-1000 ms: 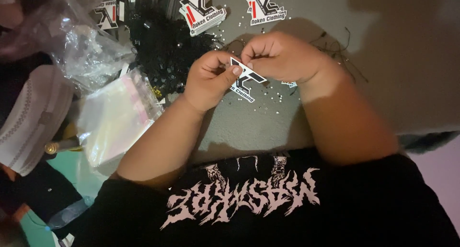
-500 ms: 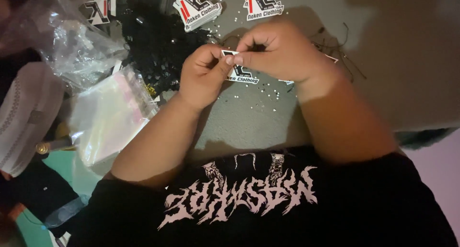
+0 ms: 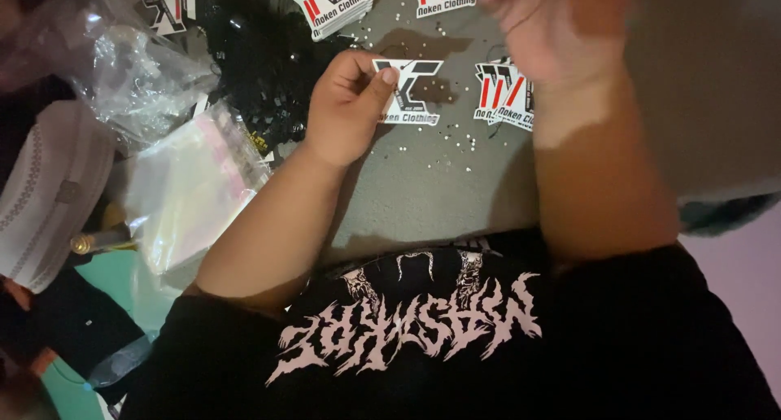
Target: The person assembles keychains by hand, threading a black cord through a small white bead and attaching it to a branded tag. The person repeats this process for multiple tags, handling the cords, beads, and tags directly.
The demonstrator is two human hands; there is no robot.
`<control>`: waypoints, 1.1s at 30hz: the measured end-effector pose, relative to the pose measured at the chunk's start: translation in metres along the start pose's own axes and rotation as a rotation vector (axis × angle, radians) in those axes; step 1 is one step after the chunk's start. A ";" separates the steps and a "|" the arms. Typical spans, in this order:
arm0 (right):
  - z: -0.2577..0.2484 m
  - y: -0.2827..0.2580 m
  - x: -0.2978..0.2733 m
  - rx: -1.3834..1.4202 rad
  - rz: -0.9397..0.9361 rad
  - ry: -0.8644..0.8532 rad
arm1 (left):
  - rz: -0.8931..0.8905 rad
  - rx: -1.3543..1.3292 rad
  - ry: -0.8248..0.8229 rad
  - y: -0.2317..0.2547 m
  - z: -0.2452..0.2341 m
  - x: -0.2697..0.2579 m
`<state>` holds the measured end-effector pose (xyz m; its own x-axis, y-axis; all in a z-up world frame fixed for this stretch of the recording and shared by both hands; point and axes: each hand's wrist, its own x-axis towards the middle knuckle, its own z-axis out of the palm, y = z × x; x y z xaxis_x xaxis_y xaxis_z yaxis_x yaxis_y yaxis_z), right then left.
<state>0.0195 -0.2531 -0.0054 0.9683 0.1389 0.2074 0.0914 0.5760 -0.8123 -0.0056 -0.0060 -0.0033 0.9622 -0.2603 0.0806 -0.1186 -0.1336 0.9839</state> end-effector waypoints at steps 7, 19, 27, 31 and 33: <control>0.052 -0.028 -0.036 -0.993 -0.322 0.055 | 0.006 -0.058 -0.096 0.008 0.006 -0.006; 0.078 -0.038 -0.082 -1.991 -0.264 -0.234 | 0.037 -0.148 -0.300 0.006 0.009 -0.011; 0.083 -0.079 -0.092 -1.887 0.585 0.110 | 0.650 0.497 -0.126 0.000 -0.006 0.004; 0.049 -0.058 -0.091 -1.978 0.459 0.015 | 0.338 1.097 0.026 -0.004 -0.015 0.002; 0.054 -0.059 -0.088 -1.938 0.496 0.011 | 0.214 1.131 -0.016 -0.008 -0.017 0.003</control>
<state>-0.0838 -0.2558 0.0532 0.9841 -0.0260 -0.1756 -0.0595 -0.9802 -0.1886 0.0020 0.0102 -0.0087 0.8937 -0.3917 0.2189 -0.4388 -0.8649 0.2438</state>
